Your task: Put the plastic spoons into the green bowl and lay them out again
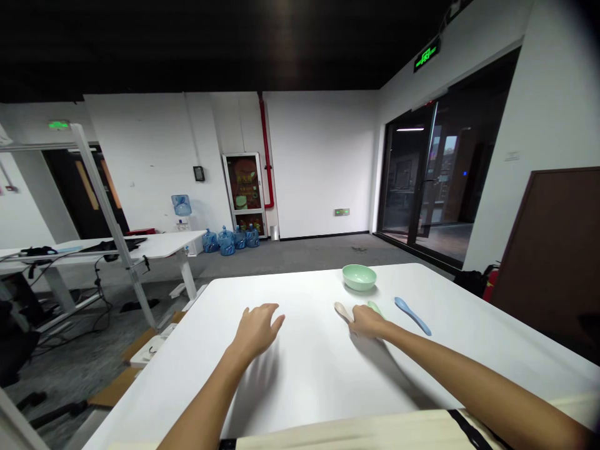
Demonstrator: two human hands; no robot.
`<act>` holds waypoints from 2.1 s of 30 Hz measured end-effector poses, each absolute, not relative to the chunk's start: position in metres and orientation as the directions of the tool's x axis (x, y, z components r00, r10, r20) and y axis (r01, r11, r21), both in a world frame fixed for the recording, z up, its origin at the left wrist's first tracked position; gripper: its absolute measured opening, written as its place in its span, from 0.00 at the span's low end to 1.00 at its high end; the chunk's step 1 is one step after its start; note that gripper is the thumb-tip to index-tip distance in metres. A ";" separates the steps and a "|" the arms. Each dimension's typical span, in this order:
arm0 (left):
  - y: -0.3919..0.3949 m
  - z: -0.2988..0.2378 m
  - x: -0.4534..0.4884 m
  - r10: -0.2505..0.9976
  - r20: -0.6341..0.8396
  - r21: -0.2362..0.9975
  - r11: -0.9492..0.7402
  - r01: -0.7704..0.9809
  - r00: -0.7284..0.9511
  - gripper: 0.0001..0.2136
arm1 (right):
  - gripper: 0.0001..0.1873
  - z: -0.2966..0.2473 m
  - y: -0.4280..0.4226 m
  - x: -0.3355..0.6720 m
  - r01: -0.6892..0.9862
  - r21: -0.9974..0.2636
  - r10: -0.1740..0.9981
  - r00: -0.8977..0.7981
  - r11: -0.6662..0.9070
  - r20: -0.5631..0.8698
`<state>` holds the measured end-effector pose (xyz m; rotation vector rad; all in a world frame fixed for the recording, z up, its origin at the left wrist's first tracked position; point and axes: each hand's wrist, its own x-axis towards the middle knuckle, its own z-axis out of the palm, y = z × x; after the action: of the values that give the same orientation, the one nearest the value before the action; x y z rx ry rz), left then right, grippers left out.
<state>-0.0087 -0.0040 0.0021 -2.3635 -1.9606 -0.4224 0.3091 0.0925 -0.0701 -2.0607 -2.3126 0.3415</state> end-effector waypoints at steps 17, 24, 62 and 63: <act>0.003 -0.001 -0.010 0.964 0.219 0.139 -0.181 0.974 0.148 0.23 | 0.18 -0.019 0.175 0.373 0.971 -0.202 0.967 0.169 -0.129 0.192; 0.007 -0.001 -0.009 0.969 0.205 0.151 -0.172 0.973 0.140 0.23 | 0.20 -0.039 0.204 0.385 0.945 -0.252 0.952 0.254 -0.207 0.169; 0.001 0.001 -0.009 0.966 0.218 0.151 -0.172 0.973 0.137 0.23 | 0.34 -0.009 0.103 0.412 0.960 -0.269 0.932 0.030 0.074 0.361; 0.000 0.002 -0.008 0.966 0.220 0.149 -0.172 0.974 0.137 0.23 | 0.34 -0.010 0.096 0.414 0.959 -0.269 0.932 0.013 0.092 0.363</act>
<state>-0.0082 0.0005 0.0016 -2.3466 -2.0015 -0.4152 0.4137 0.0961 -0.0099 -1.8522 -1.9308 -0.0802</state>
